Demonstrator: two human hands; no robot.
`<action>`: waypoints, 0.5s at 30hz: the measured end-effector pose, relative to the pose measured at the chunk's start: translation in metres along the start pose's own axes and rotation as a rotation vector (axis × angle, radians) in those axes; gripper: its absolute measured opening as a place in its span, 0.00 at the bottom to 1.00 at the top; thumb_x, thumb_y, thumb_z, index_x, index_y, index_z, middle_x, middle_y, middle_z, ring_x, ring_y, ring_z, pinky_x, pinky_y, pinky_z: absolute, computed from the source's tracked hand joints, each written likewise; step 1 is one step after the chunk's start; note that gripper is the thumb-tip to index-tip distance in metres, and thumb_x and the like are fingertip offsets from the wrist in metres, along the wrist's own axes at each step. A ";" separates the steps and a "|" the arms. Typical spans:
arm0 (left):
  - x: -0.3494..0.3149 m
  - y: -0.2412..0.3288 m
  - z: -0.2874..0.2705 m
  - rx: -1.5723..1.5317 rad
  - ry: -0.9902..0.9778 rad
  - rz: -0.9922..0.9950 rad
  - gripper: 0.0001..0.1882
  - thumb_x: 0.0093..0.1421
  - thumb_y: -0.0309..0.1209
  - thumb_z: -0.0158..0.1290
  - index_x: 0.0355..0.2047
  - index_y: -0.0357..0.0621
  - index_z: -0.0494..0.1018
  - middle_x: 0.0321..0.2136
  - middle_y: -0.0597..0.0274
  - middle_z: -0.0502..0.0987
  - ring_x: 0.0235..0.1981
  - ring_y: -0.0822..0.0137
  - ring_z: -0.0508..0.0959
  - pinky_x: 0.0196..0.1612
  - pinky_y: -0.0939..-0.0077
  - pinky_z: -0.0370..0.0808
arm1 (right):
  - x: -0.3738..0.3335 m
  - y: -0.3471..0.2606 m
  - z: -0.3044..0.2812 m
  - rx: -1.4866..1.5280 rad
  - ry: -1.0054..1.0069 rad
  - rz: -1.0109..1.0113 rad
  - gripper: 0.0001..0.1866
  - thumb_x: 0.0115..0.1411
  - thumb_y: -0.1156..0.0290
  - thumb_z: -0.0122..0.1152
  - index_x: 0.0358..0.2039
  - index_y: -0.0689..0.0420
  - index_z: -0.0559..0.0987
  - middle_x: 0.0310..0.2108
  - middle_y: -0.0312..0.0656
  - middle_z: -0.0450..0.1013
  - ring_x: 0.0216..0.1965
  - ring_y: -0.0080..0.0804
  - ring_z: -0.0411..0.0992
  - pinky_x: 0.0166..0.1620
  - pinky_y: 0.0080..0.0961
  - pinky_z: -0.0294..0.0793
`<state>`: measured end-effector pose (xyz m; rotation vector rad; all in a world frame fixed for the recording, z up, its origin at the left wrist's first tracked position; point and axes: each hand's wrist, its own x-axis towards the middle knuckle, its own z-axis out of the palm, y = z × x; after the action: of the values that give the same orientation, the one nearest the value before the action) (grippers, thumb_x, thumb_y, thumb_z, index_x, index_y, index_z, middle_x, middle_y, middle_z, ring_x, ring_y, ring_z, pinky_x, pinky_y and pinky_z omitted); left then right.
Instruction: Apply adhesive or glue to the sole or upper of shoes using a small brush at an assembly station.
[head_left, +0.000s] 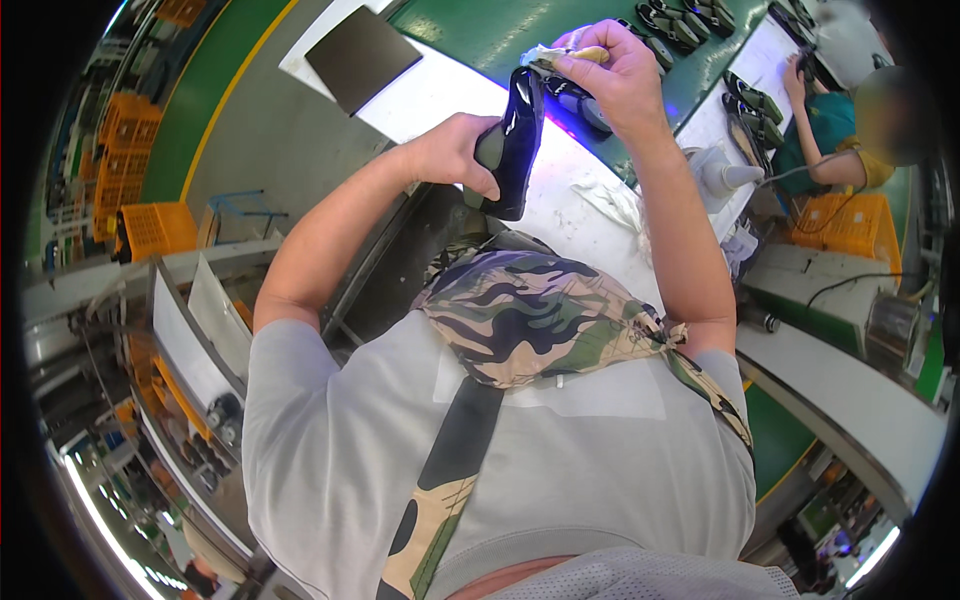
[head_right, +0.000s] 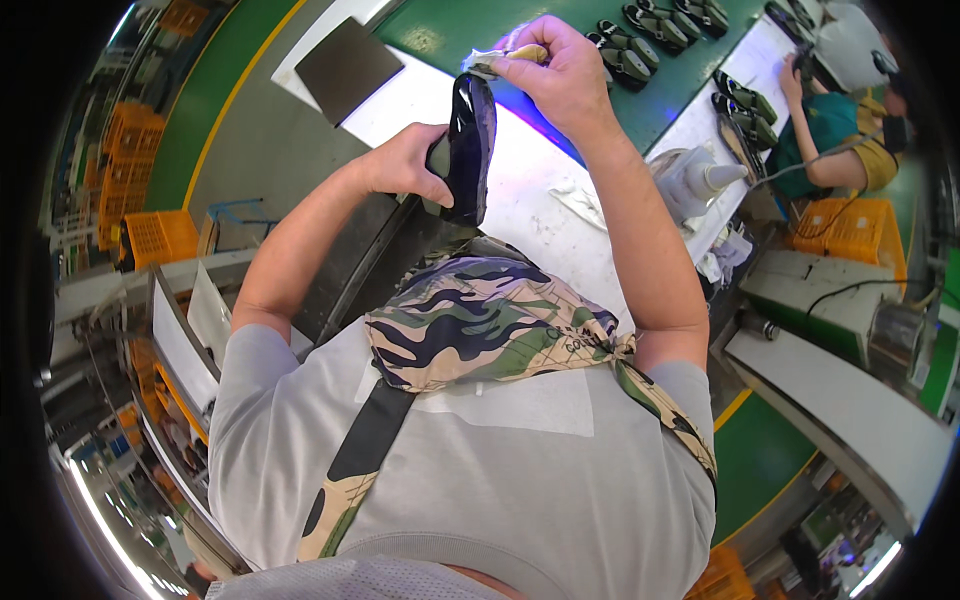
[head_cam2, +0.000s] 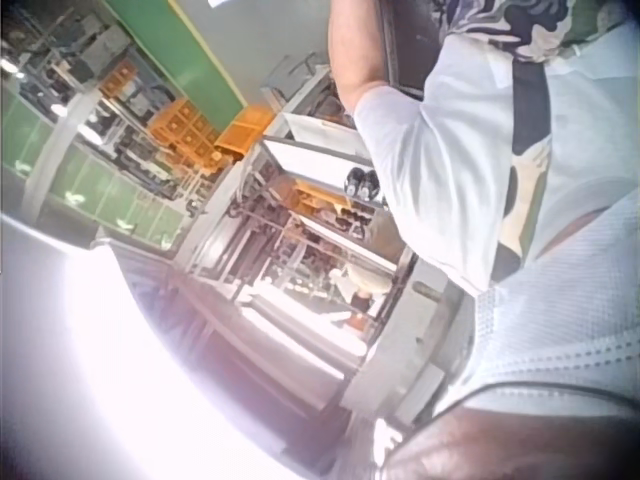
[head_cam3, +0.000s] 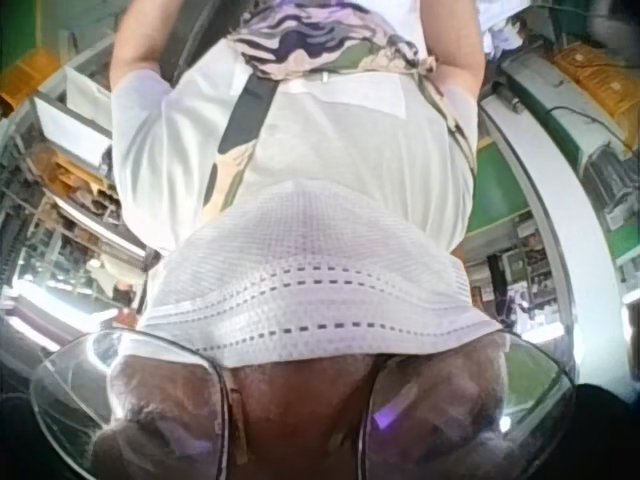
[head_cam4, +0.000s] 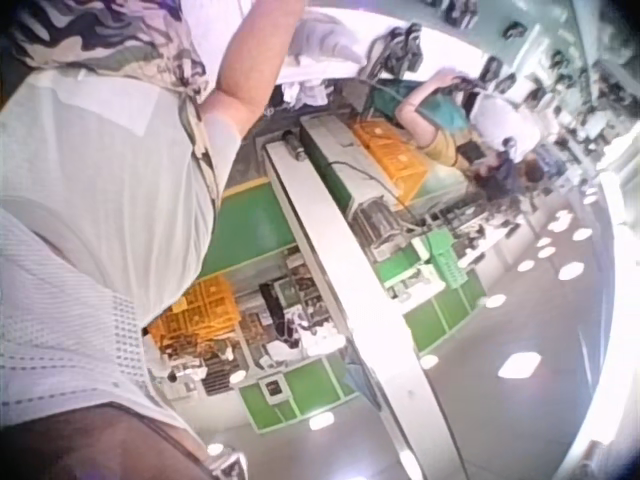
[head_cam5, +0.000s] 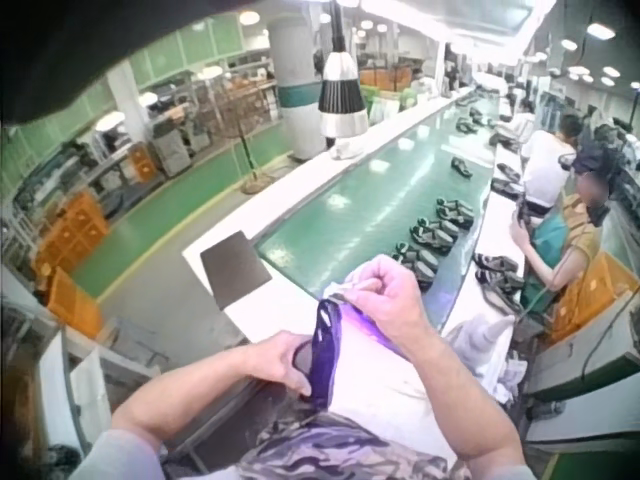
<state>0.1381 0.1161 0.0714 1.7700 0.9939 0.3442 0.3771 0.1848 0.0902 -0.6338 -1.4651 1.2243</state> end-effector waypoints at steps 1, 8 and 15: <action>-0.005 -0.003 0.003 -0.092 -0.019 -0.022 0.31 0.36 0.27 0.71 0.43 0.34 0.73 0.34 0.62 0.79 0.35 0.71 0.77 0.44 0.74 0.75 | 0.000 0.002 0.002 -0.020 -0.031 -0.010 0.10 0.52 0.80 0.67 0.27 0.59 0.72 0.32 0.39 0.75 0.34 0.19 0.70 0.38 0.17 0.72; -0.044 -0.012 0.022 -0.521 0.062 -0.151 0.31 0.37 0.26 0.70 0.44 0.34 0.73 0.37 0.62 0.79 0.38 0.68 0.77 0.46 0.74 0.74 | -0.012 0.015 0.028 -0.083 -0.232 -0.081 0.11 0.52 0.81 0.66 0.27 0.59 0.70 0.33 0.41 0.76 0.34 0.20 0.70 0.38 0.17 0.71; -0.074 -0.038 0.029 -0.892 0.205 -0.134 0.30 0.40 0.25 0.67 0.46 0.33 0.73 0.38 0.58 0.79 0.39 0.66 0.79 0.47 0.71 0.75 | -0.026 0.027 0.059 -0.076 -0.451 0.033 0.11 0.55 0.82 0.63 0.27 0.58 0.67 0.37 0.45 0.74 0.40 0.25 0.71 0.43 0.21 0.71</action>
<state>0.0941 0.0462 0.0417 0.8679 0.8907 0.7572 0.3233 0.1509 0.0612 -0.4488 -1.8864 1.4029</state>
